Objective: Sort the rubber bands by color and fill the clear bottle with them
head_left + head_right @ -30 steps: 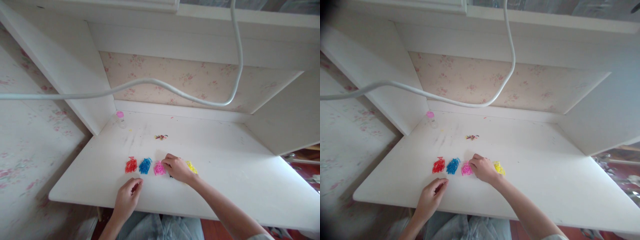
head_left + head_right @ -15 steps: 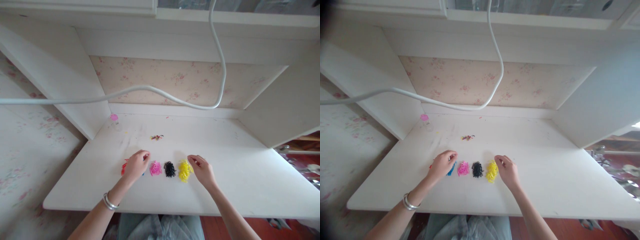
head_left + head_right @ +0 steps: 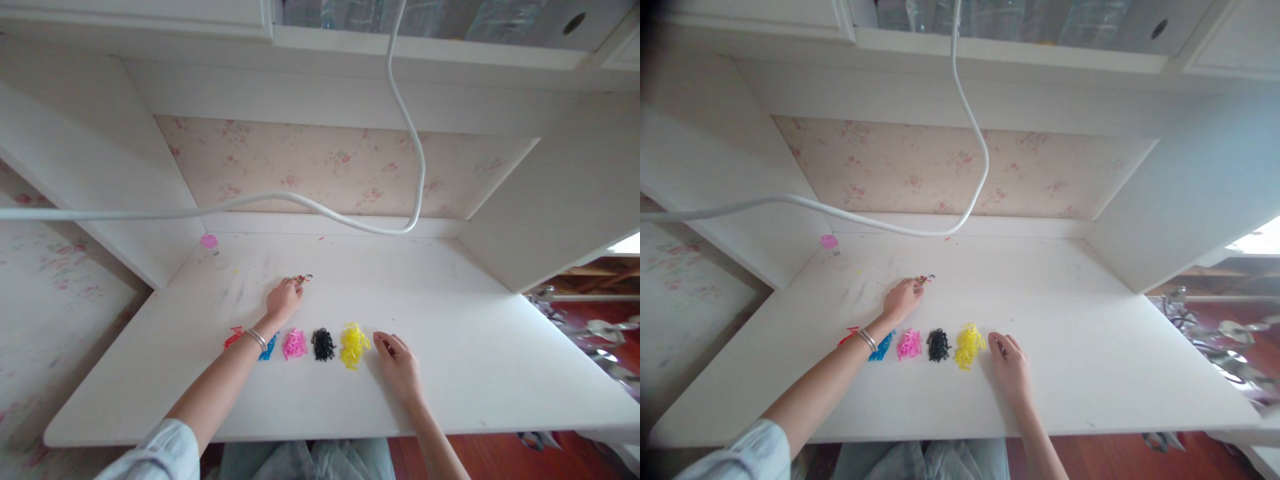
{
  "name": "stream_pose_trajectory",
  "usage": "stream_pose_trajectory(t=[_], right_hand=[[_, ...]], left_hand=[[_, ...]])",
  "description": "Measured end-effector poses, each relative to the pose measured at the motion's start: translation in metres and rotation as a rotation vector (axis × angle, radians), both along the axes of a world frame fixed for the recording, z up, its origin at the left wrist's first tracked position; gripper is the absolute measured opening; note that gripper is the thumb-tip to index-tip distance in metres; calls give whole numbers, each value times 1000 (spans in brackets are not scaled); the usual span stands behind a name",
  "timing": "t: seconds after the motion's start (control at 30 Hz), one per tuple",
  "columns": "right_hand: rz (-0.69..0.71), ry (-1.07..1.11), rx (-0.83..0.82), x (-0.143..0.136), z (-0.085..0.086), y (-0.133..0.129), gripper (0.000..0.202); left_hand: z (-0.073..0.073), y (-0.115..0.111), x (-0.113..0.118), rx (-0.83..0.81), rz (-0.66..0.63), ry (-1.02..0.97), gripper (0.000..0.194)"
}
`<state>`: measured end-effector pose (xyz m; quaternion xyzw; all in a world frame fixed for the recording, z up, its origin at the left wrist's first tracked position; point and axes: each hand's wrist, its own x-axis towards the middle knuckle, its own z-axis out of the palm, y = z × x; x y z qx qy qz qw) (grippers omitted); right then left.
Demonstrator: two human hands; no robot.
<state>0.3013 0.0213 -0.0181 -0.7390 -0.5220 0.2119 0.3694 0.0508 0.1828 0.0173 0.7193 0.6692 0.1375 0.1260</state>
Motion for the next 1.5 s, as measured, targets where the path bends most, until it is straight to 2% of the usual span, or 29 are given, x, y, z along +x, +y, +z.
stream_pose_trajectory(t=[0.2, 0.47, 0.83, 1.0, 1.13, 1.27, 1.4, 1.5], right_hand=[[7, 0, 7, 3, -1, 0, 45], [6, -28, 3, 3, -2, 0, 42], [30, -59, -12, 3, -3, -2, 39], [22, -85, 1, 2, -5, -3, 41], [29, -92, 3, 2, -3, -4, 43], [24, -95, -1, 2, -3, -5, 43], [35, -97, -14, 3, -5, -4, 42], [41, -95, -25, 3, -5, -4, 41]], left_hand=[[-7, 5, 1, 18, -3, 10, 30], [-12, 7, -9, 43, -11, 18, 30], [-5, 1, -23, 77, -24, -37, 30], [6, -6, -33, 98, -42, -79, 29], [24, -27, -50, 125, -48, -100, 27], [36, -71, -66, 237, -76, -57, 27], [34, -115, -77, 264, -38, 93, 24], [27, -135, -83, 241, -14, 177, 25]])
